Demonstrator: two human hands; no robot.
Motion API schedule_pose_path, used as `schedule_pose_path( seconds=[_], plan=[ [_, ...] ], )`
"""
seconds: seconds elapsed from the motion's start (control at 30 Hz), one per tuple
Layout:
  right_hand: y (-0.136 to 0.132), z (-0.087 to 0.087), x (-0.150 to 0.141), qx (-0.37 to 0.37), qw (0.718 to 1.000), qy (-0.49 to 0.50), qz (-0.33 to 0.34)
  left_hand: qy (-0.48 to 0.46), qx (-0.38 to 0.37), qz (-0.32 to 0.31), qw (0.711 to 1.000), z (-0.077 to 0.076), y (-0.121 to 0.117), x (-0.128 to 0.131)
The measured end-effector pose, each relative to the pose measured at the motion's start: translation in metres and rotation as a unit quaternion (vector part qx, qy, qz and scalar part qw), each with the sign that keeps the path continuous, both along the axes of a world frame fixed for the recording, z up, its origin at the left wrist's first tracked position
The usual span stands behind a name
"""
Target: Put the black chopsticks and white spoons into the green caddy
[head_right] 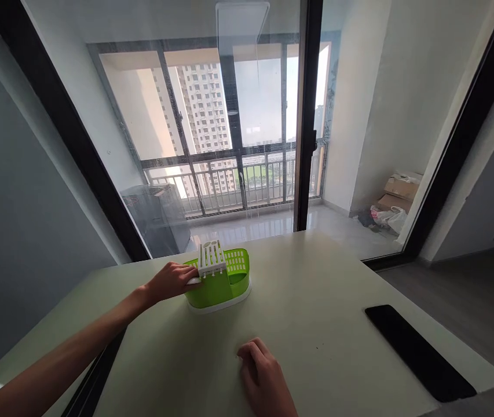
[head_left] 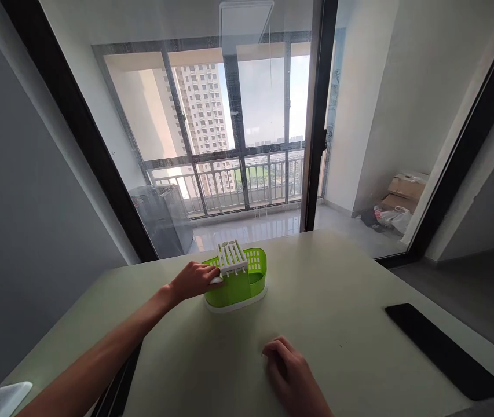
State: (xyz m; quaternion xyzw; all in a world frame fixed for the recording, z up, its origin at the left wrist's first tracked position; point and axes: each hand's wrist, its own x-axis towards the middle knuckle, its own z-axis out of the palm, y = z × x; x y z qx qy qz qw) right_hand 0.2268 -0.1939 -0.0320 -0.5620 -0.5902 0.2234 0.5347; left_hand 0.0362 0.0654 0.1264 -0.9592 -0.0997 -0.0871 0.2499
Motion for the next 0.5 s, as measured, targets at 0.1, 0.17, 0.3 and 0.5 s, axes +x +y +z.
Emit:
schedule_pose_path(
  seconds=[0.1,0.17,0.3,0.5],
  plan=[
    [0.0,-0.001,0.001,-0.009,1.0,-0.003,0.003,-0.022,-0.012,-0.012,1.0,0.005,0.0,0.002],
    [-0.001,-0.001,0.001,-0.014,1.0,-0.005,0.005,-0.036,-0.03,-0.013,0.999,0.013,-0.001,0.002],
    [-0.003,0.002,0.002,-0.019,1.0,-0.005,0.009,-0.056,-0.057,0.008,0.997,0.035,-0.004,-0.004],
    [-0.004,0.004,0.002,-0.01,1.0,0.003,0.005,-0.256,-0.138,0.186,0.939,0.069,-0.005,-0.036]
  ],
)
